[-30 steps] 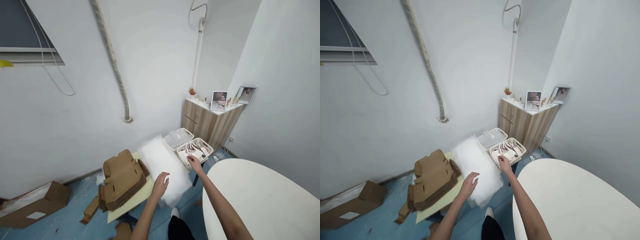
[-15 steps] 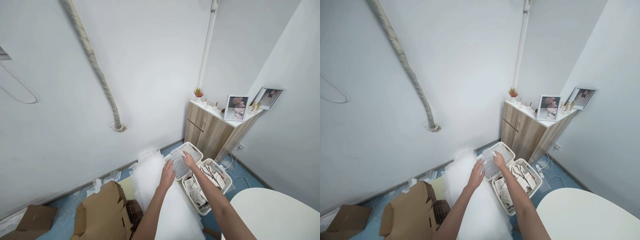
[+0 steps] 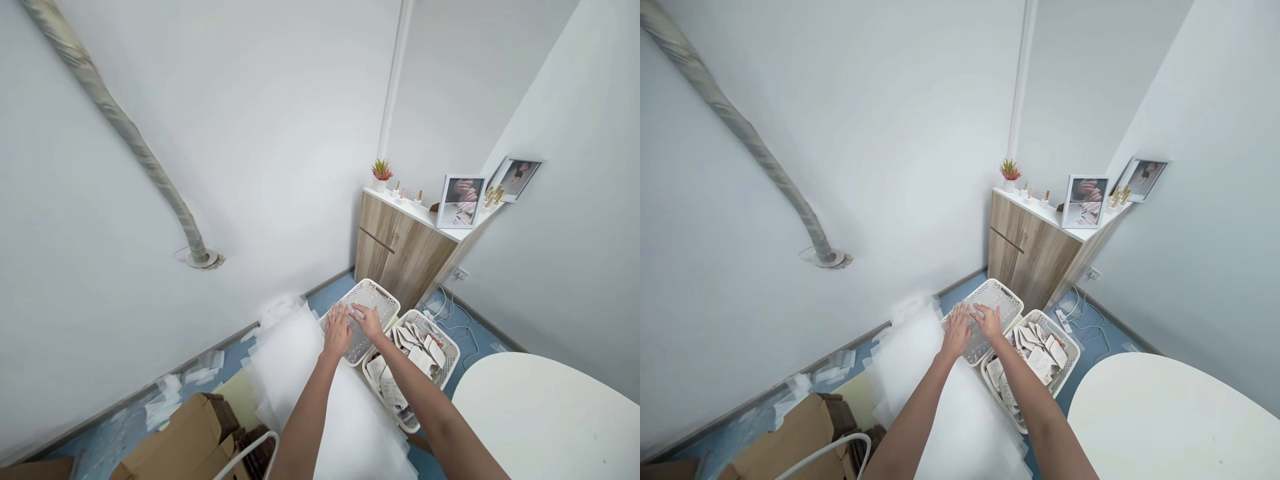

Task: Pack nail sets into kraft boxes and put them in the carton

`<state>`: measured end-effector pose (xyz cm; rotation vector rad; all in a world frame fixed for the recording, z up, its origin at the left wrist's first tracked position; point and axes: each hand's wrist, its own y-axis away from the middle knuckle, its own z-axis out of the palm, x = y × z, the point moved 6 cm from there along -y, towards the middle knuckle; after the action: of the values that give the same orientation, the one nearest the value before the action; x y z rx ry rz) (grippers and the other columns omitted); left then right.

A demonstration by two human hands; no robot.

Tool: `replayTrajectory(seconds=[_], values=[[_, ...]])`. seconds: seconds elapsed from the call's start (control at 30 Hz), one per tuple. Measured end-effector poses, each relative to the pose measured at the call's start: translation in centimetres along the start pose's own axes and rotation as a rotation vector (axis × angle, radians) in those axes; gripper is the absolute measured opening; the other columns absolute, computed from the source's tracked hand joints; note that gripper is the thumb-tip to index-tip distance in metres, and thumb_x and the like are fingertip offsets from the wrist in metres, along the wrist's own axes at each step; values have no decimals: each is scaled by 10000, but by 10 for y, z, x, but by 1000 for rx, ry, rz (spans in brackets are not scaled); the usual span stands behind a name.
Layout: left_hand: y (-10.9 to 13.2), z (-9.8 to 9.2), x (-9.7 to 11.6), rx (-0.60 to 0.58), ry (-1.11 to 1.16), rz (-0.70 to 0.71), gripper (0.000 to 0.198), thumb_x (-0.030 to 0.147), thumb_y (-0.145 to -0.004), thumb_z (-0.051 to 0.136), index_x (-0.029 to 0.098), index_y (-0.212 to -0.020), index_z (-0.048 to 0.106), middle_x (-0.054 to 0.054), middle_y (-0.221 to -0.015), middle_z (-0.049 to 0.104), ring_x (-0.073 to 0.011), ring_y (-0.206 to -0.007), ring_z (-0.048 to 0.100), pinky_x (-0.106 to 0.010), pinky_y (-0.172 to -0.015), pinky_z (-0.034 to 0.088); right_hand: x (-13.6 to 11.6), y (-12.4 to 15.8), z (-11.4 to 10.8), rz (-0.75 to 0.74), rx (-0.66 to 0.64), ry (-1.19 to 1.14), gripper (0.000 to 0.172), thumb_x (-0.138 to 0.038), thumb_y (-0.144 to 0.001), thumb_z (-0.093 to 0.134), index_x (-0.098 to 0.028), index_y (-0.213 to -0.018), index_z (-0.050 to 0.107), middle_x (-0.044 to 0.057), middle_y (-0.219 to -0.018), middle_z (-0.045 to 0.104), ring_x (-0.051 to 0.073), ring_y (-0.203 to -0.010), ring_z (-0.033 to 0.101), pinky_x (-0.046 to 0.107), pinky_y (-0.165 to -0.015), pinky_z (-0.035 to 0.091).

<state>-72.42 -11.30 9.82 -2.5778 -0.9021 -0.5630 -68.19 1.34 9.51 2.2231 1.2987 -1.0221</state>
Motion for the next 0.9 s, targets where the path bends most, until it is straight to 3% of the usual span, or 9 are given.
replayTrajectory(seconds=[0.13,0.27,0.37,0.47,0.53,0.6,0.7,0.8,0.9], values=[[1,-4,0,-41,-15,3,649,151,-869,403,225,-1502,280,-81,-1584,277,-292,-1480,159,-586,-1167,182,-13,15,-7,-83,52,62,349,-338,-921,518,-273,-1240,642,73,-1225,681,245,-1132,636,569,-1173,47],[3,-8,-3,-64,-30,6,668,119,-833,430,199,-1486,314,-98,-1582,276,-309,-1478,159,-593,-1168,171,-24,33,-12,-152,84,160,359,-266,-921,481,-242,-1245,635,77,-1207,691,228,-1077,660,513,-1173,169],[7,-15,-2,-26,11,33,665,126,-826,460,182,-1475,325,-110,-1582,274,-317,-1480,137,-590,-1174,161,-25,51,-21,-122,161,166,389,-247,-934,420,-224,-1269,616,73,-1251,667,215,-1121,638,446,-1140,296],[14,-23,7,42,200,29,603,202,-879,460,161,-1466,331,-139,-1567,300,-294,-1475,181,-530,-1182,212,-23,78,-39,-54,261,95,396,-306,-940,421,-223,-1277,612,69,-1263,659,217,-1140,629,374,-1050,428],[20,-24,17,53,467,-71,562,309,-917,470,165,-1449,359,-163,-1507,400,-287,-1423,326,-496,-1152,298,-26,99,-54,-53,313,38,391,-343,-935,440,-234,-1267,619,62,-1246,670,225,-1122,639,362,-998,475],[29,-18,33,-4,823,-241,591,440,-896,548,182,-1411,413,-174,-1395,525,-289,-1303,497,-470,-1086,394,-32,123,-71,-92,370,-17,383,-355,-932,455,-238,-1256,625,64,-1212,687,234,-1079,658,377,-964,502],[46,-3,76,-200,1317,-421,653,564,-796,669,197,-1310,502,-157,-1234,630,-265,-1107,638,-428,-975,492,-42,162,-96,-168,446,-85,372,-344,-934,466,-242,-1257,622,75,-1199,692,236,-1057,666,396,-940,519],[60,-1,123,-312,1513,-384,614,558,-762,707,216,-1240,527,-117,-1146,655,-224,-1012,665,-397,-921,524,-48,202,-120,-196,483,-123,371,-335,-929,480,-247,-1262,618,78,-1234,672,240,-1133,630,412,-993,486],[74,-3,160,-275,1435,-246,646,474,-730,755,250,-1274,488,-97,-1200,613,-220,-1074,630,-385,-926,516,-40,246,-146,-116,499,-218,372,-379,-919,498,-261,-1245,631,70,-1247,664,251,-1163,611,423,-1014,468]])
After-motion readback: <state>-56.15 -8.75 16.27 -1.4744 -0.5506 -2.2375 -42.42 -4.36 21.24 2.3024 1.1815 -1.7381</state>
